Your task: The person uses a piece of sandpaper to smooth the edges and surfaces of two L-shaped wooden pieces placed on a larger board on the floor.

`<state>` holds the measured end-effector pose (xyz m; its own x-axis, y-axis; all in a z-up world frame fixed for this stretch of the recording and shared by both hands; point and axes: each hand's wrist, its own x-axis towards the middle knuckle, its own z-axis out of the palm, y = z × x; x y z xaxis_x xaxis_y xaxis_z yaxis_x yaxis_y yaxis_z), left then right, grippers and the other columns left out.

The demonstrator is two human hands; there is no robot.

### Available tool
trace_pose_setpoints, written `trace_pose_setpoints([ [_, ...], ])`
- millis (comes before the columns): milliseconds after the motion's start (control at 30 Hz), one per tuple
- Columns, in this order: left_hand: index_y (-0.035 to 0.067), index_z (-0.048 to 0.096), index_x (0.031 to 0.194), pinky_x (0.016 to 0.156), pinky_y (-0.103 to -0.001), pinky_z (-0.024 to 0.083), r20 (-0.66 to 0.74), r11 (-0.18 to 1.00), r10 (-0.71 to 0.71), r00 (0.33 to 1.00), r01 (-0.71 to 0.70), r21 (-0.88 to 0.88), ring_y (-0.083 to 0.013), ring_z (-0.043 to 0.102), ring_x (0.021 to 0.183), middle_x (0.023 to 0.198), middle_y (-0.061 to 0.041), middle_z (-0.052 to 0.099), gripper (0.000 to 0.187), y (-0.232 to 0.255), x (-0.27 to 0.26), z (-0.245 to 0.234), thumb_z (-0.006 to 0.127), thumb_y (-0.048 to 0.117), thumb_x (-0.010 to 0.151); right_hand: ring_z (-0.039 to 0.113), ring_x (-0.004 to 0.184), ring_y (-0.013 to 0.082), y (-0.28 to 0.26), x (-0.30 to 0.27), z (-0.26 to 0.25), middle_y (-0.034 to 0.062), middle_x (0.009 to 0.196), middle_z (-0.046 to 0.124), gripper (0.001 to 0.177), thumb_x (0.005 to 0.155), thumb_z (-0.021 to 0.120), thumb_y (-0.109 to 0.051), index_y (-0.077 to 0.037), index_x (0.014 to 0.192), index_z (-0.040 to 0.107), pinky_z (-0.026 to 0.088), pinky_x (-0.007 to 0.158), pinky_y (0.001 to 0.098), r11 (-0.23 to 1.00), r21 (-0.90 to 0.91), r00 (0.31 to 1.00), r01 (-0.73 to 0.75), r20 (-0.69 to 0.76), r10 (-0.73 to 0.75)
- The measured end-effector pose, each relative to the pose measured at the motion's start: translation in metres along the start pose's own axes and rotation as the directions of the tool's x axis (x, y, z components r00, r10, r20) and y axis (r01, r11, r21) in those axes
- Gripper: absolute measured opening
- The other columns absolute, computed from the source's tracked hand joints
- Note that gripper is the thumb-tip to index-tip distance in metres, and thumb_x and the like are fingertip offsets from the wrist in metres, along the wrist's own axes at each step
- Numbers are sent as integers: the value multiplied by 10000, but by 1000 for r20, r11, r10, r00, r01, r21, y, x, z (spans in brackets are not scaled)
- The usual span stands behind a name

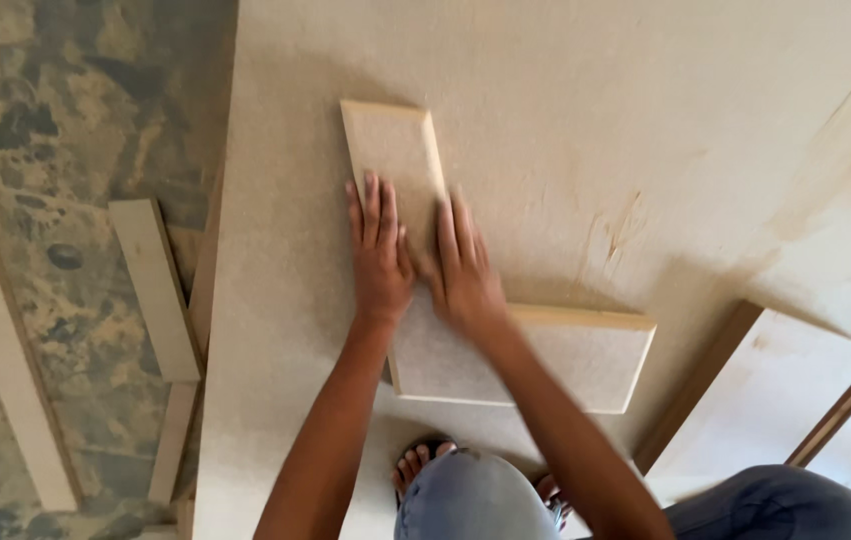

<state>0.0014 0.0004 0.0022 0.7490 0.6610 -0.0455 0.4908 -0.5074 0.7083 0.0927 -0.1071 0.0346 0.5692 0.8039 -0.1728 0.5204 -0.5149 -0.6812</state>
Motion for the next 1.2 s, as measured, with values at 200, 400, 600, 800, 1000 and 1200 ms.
trace_pose_setpoints([
  [200,54,332,1614,1325,-545,203,-10,999,11,1000,-10,41,-422,146,1605,1719,-124,231,525,-2,0,2,436,111,1103,254,1537,525,0,60,0,350,1675,162,715,1097,480,-305,56,1625,160,292,1252,530,993,121,1000,-9,10,8],
  [400,28,308,1625,1324,-555,201,-5,999,11,1000,-11,47,-440,141,1603,1722,-144,222,548,0,1,1,428,95,1095,243,1570,487,-1,12,-6,337,1677,211,683,1111,437,-311,54,1624,172,255,1281,544,999,16,999,-30,40,30],
  [600,11,299,1606,1308,-556,223,-52,994,73,996,-69,84,-441,141,1589,1712,-147,198,567,-2,6,1,483,114,1079,216,1576,487,8,32,10,354,1664,213,696,1127,429,-323,98,1608,152,243,1297,544,985,171,999,34,-37,-28],
  [800,0,303,1622,1319,-568,211,-1,994,26,1000,-25,103,-450,147,1592,1721,-152,198,562,-3,0,6,474,78,1092,199,1584,493,12,17,3,365,1663,211,676,1126,418,-295,103,1602,151,218,1304,563,996,86,999,25,25,-27],
  [1000,49,282,1627,1329,-556,205,-37,988,73,997,-67,141,-420,119,1613,1737,-112,163,560,-7,0,7,464,90,1099,189,1603,472,16,47,16,343,1677,221,706,1135,408,-355,98,1611,150,211,1332,536,979,184,994,91,-84,-77],
  [1200,13,292,1622,1315,-579,201,-11,997,42,999,-41,64,-458,130,1590,1717,-153,191,562,-6,-1,10,470,156,1109,192,1564,512,10,18,3,384,1654,198,726,1114,435,-331,123,1598,140,200,1285,565,996,84,999,-15,43,11],
])
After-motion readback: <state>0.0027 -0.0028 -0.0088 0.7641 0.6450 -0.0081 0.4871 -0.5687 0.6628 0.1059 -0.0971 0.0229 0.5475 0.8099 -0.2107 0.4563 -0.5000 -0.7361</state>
